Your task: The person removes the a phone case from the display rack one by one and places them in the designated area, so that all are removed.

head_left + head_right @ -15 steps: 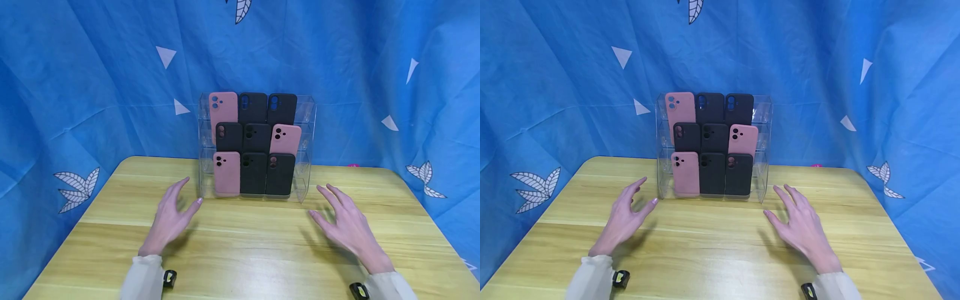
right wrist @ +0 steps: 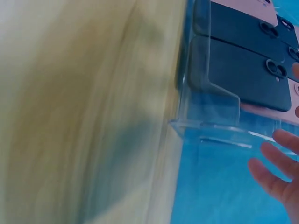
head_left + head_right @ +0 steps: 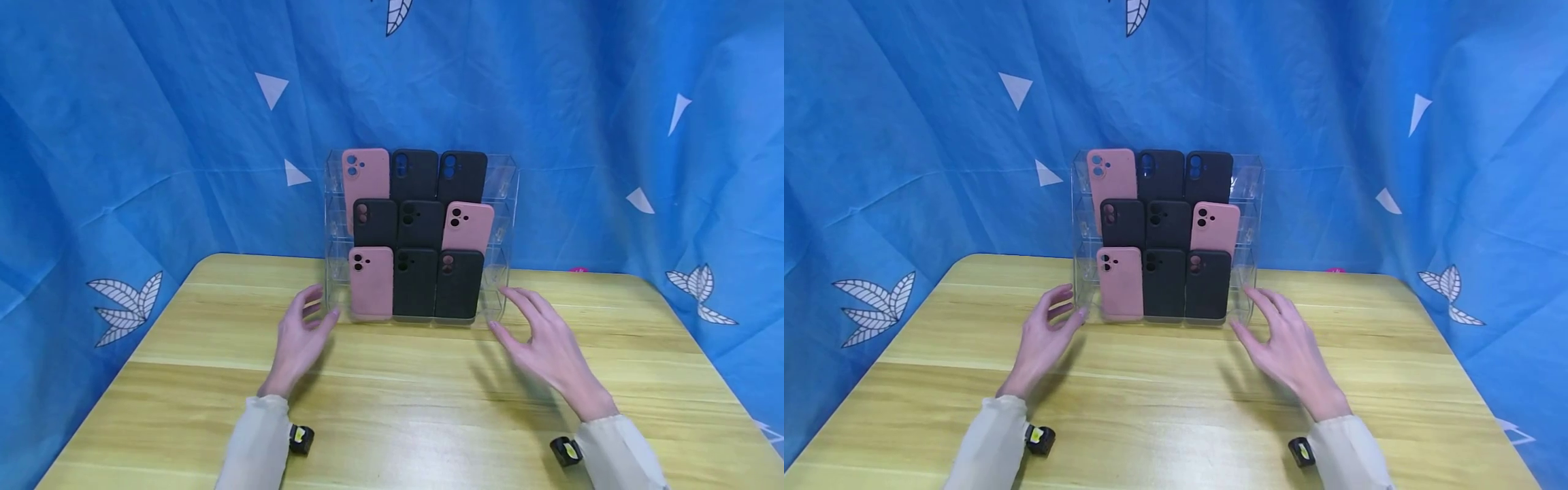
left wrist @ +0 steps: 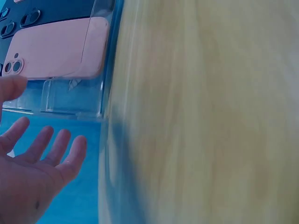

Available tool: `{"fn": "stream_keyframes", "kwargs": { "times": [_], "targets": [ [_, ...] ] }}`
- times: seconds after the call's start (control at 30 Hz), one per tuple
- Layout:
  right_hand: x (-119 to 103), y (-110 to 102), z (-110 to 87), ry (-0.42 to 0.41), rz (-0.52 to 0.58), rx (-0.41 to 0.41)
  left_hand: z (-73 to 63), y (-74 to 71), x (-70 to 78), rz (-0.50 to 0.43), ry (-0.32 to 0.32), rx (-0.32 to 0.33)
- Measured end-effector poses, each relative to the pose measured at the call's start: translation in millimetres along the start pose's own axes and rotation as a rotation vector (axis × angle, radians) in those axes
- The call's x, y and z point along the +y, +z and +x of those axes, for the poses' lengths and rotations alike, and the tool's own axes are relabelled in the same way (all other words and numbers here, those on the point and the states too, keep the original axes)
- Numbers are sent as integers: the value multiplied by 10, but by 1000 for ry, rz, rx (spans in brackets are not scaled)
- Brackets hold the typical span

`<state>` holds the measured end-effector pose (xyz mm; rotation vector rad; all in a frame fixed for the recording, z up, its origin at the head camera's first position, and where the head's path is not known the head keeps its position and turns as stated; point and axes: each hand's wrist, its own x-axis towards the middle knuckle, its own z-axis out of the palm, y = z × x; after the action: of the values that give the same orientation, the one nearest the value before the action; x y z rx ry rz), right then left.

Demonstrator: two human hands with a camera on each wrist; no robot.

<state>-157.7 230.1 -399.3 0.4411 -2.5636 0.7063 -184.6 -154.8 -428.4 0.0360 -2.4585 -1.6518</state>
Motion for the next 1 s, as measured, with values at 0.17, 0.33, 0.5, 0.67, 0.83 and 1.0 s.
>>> {"fn": "stream_keyframes", "kwargs": {
  "times": [0.17, 0.33, 0.5, 0.67, 0.83, 1.0],
  "targets": [
    [-16, 29, 104, -2, 59, 14, 68, 61, -4, -68, -38, 22],
    [-1, 85, 209, -28, 134, 70, 130, 103, 2, -107, -47, 62],
    [-17, 112, 292, -22, 182, 102, 167, 139, 2, -142, -41, 102],
    [-66, 112, 371, 29, 220, 72, 186, 162, -6, -160, -43, 127],
    [-95, 144, 446, 83, 261, 48, 197, 190, -8, -156, -41, 156],
    [-134, 192, 511, 140, 269, 5, 206, 200, -21, -152, -41, 192]
  ]
}}
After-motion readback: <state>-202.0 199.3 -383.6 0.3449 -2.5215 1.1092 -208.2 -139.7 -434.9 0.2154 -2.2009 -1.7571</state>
